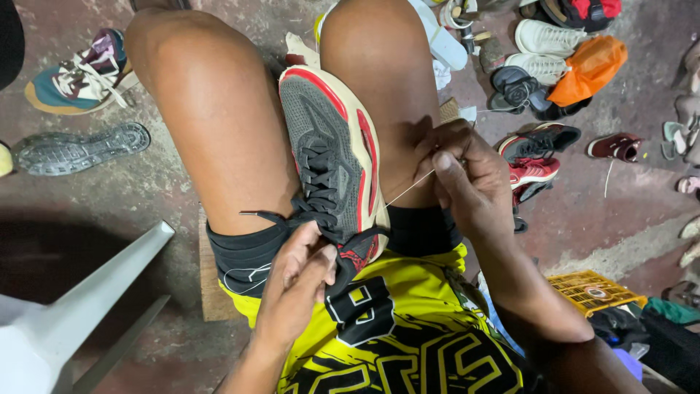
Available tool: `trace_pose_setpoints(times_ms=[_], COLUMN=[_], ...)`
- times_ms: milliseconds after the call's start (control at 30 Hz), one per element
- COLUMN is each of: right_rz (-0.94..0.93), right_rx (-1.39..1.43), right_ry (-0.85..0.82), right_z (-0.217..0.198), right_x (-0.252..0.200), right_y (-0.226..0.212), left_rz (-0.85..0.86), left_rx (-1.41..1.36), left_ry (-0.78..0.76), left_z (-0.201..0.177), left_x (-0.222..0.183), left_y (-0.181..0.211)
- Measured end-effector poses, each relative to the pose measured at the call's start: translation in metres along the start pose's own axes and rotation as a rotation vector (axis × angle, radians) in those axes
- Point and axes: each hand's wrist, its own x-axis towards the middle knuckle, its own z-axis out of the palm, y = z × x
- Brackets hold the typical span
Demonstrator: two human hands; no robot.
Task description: The person sews the sole of a sneaker by hand, pulling a white thread through the material with a needle while holding the shoe on their lap and receiving assistance from another person to tension the thread.
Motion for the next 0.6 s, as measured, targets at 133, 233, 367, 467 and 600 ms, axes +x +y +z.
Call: trace_pose_setpoints(times_ms=[133, 233, 367, 467, 600], right_rz=[0.007, -0.071, -0.187, -0.208, -0.184], right_rx=[0.035, -0.027, -0.108, -0.170, -0.261], right_ry=[0.019, 0.002, -0.024, 0.003, 0.061], right_z=[0.008, 0.017, 0.030, 0.034, 0.039], right_x=[-0.021, -0.033, -0.048, -0.055, -0.065], right_y=[-0.001, -0.003, -0.006, -0.010, -0.012], left_rz=[-0.006, -0.042, -0.098, -0.170, -0.091], left_rx=[-0.049, -0.021, 0.063, 0.003, -0.011], left_ry=[0.047, 0.002, -0.029, -0.024, -0.080], left_z=[-0.004, -0.011, -0.014, -0.015, -0.025], left_x=[0.007, 0.010, 0.013, 0.022, 0.020], left_y=[-0.007, -0.009, -0.007, -0.009, -0.020])
